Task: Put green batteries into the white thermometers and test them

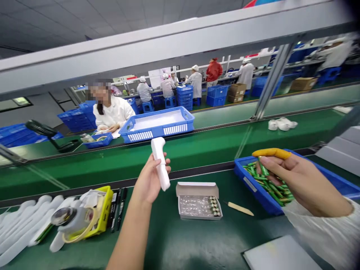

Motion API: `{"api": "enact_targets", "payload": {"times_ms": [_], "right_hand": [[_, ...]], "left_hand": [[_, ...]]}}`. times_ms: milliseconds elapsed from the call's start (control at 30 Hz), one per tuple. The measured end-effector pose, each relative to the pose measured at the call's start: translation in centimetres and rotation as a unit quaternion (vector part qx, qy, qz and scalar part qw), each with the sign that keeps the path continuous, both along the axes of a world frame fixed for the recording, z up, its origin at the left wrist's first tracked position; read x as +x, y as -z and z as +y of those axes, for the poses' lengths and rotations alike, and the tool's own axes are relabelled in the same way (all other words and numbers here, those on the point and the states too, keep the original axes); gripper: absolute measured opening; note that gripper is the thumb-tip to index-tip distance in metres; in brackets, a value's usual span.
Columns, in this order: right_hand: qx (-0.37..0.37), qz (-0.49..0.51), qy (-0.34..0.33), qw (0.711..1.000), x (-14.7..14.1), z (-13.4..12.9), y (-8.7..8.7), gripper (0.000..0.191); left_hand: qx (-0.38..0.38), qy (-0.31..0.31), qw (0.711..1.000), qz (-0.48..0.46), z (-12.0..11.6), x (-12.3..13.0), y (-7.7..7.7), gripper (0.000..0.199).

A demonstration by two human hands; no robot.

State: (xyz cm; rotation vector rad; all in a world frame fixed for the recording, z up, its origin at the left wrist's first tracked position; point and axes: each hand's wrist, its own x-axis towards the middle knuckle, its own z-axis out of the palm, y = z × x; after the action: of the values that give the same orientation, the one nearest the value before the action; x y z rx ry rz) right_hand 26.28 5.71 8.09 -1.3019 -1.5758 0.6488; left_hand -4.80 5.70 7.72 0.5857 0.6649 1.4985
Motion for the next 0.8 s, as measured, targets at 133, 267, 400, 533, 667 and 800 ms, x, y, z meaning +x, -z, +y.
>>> {"api": "enact_targets", "payload": {"times_ms": [133, 267, 400, 533, 667, 800], "right_hand": [[-0.019, 0.066, -0.076, 0.995, -7.0, -1.3, -1.1, 0.040], [0.056, 0.129, -0.141, 0.980, -13.7, -3.7, -0.5, 0.026], [0.192, -0.028, -0.158, 0.968, -17.4, -4.9, 1.3, 0.014], [0.344, -0.186, -0.112, 0.913, -17.9, -4.4, 2.7, 0.033], [0.389, -0.252, -0.167, 0.870, -17.4, -3.9, 2.6, 0.037], [0.247, -0.171, -0.244, 0.922, -16.8, -3.6, 2.2, 0.020]], "left_hand": [[0.036, 0.001, 0.997, -0.073, -2.3, 0.2, 0.3, 0.020], [0.069, -0.002, 0.989, -0.127, -2.9, 0.8, 0.3, 0.029], [0.081, -0.004, 0.985, -0.154, -3.5, 1.6, 0.0, 0.029], [0.111, -0.039, 0.984, -0.135, -3.6, 2.1, 0.3, 0.031], [0.100, -0.078, 0.985, -0.115, -3.2, 2.1, 0.7, 0.029], [0.125, -0.081, 0.985, -0.083, -2.9, 2.2, 1.1, 0.031]]}}
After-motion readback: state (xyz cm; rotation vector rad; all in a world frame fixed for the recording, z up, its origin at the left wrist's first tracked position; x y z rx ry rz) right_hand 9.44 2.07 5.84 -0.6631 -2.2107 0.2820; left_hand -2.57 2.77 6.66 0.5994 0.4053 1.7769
